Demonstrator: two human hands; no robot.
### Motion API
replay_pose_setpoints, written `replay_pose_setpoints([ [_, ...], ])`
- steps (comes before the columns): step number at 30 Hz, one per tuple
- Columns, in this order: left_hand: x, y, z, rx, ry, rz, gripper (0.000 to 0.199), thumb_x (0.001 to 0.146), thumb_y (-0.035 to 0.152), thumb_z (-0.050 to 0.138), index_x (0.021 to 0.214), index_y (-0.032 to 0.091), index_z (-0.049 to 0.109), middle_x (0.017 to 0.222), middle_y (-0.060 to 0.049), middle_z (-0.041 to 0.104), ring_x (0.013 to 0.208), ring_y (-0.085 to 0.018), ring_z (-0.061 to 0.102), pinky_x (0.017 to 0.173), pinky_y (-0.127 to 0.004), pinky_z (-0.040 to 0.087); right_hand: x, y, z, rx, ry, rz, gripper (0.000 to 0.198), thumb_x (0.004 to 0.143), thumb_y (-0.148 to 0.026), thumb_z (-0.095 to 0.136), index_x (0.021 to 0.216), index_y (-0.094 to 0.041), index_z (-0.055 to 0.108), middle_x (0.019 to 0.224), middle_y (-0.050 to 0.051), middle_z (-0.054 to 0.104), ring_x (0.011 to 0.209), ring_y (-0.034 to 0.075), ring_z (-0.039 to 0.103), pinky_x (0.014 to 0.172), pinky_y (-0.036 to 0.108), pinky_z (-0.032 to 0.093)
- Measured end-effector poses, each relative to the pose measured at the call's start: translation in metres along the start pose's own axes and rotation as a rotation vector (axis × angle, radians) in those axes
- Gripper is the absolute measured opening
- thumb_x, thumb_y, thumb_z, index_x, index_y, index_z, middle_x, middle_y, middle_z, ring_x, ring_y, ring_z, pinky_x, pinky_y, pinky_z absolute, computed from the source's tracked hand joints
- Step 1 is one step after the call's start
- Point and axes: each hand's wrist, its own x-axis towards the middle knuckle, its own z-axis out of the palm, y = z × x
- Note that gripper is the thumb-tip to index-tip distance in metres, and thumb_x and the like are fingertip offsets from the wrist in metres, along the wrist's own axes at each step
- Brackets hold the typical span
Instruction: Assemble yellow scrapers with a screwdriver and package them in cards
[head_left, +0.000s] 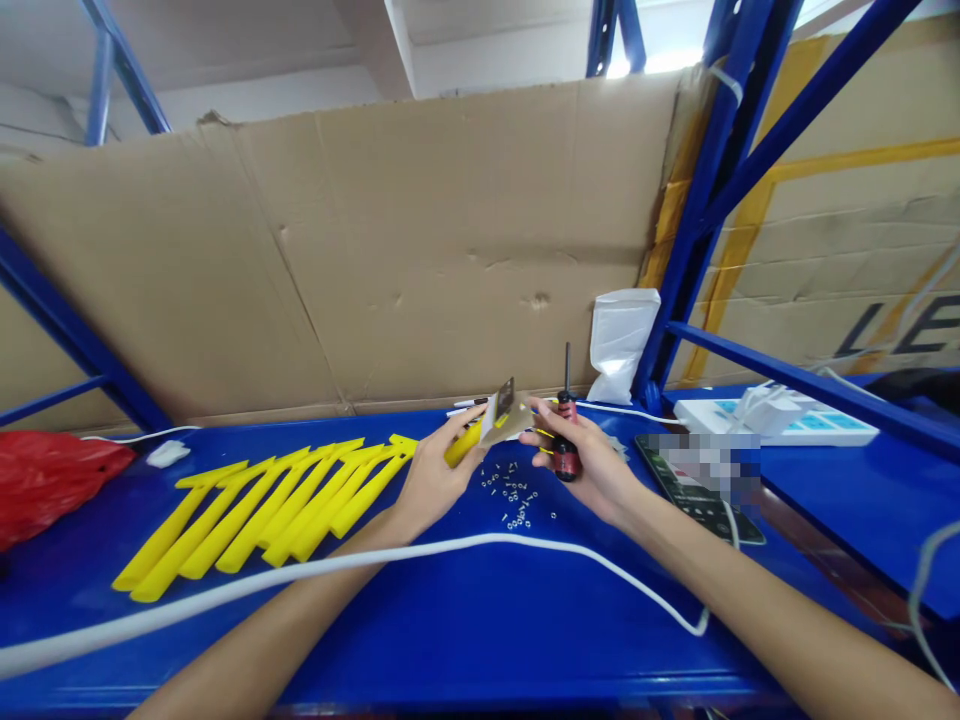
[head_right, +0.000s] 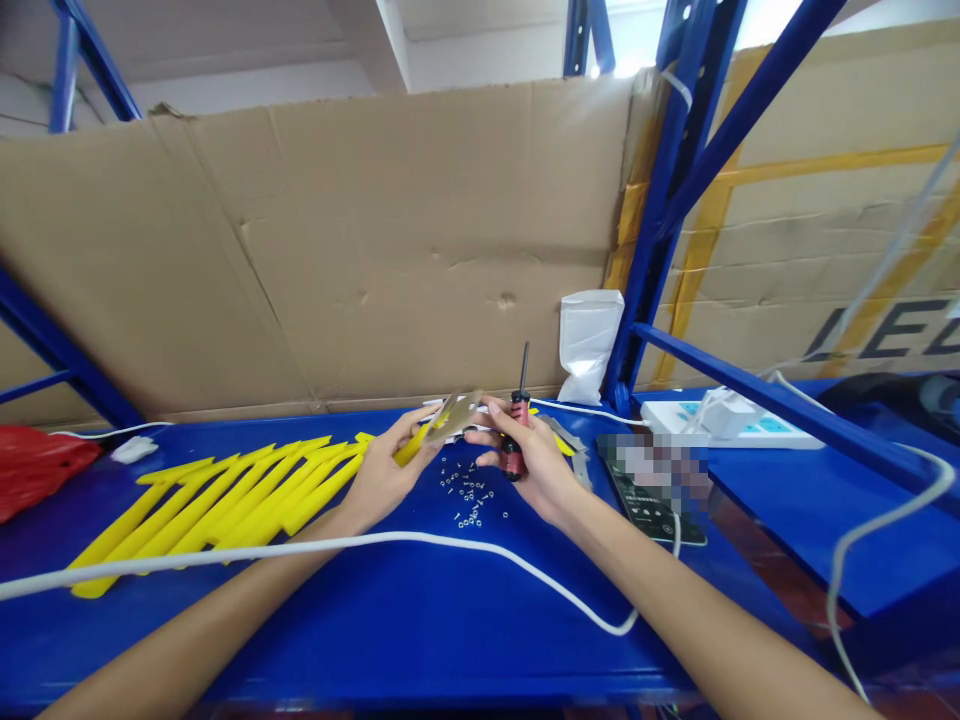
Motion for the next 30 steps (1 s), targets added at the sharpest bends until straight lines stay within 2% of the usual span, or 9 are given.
replay_pose_setpoints([
  [3, 0.0, -0.006, 0.001, -0.076, 0.069, -0.101, 0.023, 0.096, 0.041, 0.085, 0.104, 0.02, 0.079, 0.089, -0.005, 0.077, 0.077, -0.019, 0.07, 0.069, -0.027, 0.052, -0.005, 0.0, 0.002, -0.052, -0.064, -0.037, 0.043, 0.086, -0.034, 0.092, 0.125, -0.021, 0.078, 0.12, 0.011, 0.083, 0.079, 0.017, 0.078, 0.055, 0.023, 0.062],
  [5, 0.0, -0.008, 0.002, -0.194, 0.061, -0.189, 0.04, 0.099, 0.058, 0.078, 0.087, 0.02, 0.067, 0.066, 0.002, 0.061, 0.05, -0.013, 0.055, 0.05, -0.025, 0.04, -0.006, 0.0, 0.001, -0.089, -0.066, -0.073, 0.049, 0.083, -0.035, 0.094, 0.127, -0.021, 0.077, 0.124, 0.012, 0.082, 0.078, 0.017, 0.077, 0.054, 0.023, 0.061],
  [7, 0.002, -0.008, 0.002, -0.351, 0.01, -0.271, 0.05, 0.1, 0.068, 0.071, 0.086, 0.021, 0.059, 0.06, 0.006, 0.054, 0.041, -0.01, 0.046, 0.044, -0.025, 0.037, -0.006, 0.001, 0.001, -0.126, -0.048, -0.103, 0.053, 0.08, -0.035, 0.097, 0.126, -0.02, 0.078, 0.125, 0.012, 0.082, 0.076, 0.015, 0.074, 0.054, 0.024, 0.06],
  [15, 0.012, 0.005, -0.008, -0.863, -0.363, -0.681, 0.056, 0.11, 0.063, 0.046, 0.075, 0.021, 0.056, 0.047, 0.006, 0.035, 0.035, -0.01, 0.029, 0.039, -0.023, 0.033, -0.008, 0.007, 0.001, -0.282, -0.075, -0.104, 0.069, 0.068, -0.034, 0.103, 0.132, -0.028, 0.079, 0.134, 0.009, 0.079, 0.059, 0.007, 0.058, 0.054, 0.027, 0.057],
  [18, 0.009, 0.01, -0.011, -0.888, -0.549, -0.765, 0.056, 0.112, 0.055, 0.042, 0.07, 0.021, 0.053, 0.048, 0.004, 0.033, 0.035, -0.01, 0.026, 0.039, -0.024, 0.031, -0.012, 0.01, 0.004, -0.32, -0.122, -0.084, 0.081, 0.066, -0.034, 0.104, 0.141, -0.029, 0.075, 0.107, 0.004, 0.081, 0.052, 0.007, 0.049, 0.05, 0.031, 0.055],
  [21, 0.005, 0.01, -0.012, -0.865, -0.679, -0.842, 0.053, 0.108, 0.054, 0.047, 0.068, 0.021, 0.054, 0.048, 0.004, 0.033, 0.033, -0.01, 0.026, 0.036, -0.024, 0.028, -0.014, 0.014, 0.005, -0.34, -0.125, -0.086, 0.084, 0.064, -0.036, 0.105, 0.141, -0.025, 0.073, 0.066, -0.007, 0.062, 0.049, 0.01, 0.046, 0.046, 0.029, 0.05],
  [24, 0.003, 0.008, -0.012, -0.844, -0.776, -0.849, 0.045, 0.103, 0.047, 0.054, 0.069, 0.019, 0.06, 0.048, 0.003, 0.037, 0.032, -0.01, 0.026, 0.033, -0.024, 0.027, -0.012, 0.016, 0.003, -0.364, -0.103, -0.086, 0.077, 0.062, -0.044, 0.107, 0.129, -0.022, 0.074, 0.056, -0.01, 0.053, 0.046, 0.011, 0.046, 0.043, 0.026, 0.045],
  [27, 0.003, 0.002, -0.01, -0.791, -0.81, -0.827, 0.039, 0.1, 0.043, 0.053, 0.079, 0.015, 0.07, 0.052, 0.0, 0.045, 0.033, -0.011, 0.032, 0.033, -0.025, 0.028, -0.009, 0.016, 0.001, -0.382, -0.035, -0.087, 0.068, 0.057, -0.052, 0.108, 0.104, -0.021, 0.07, 0.052, -0.008, 0.056, 0.044, 0.011, 0.05, 0.043, 0.024, 0.043],
  [30, 0.007, -0.004, -0.01, -0.733, -0.683, -0.809, 0.037, 0.098, 0.042, 0.052, 0.096, 0.012, 0.074, 0.063, -0.004, 0.056, 0.04, -0.014, 0.043, 0.034, -0.026, 0.032, -0.006, 0.015, -0.001, -0.384, 0.038, -0.091, 0.065, 0.055, -0.054, 0.109, 0.089, -0.022, 0.064, 0.051, -0.006, 0.057, 0.044, 0.01, 0.051, 0.043, 0.022, 0.041],
])
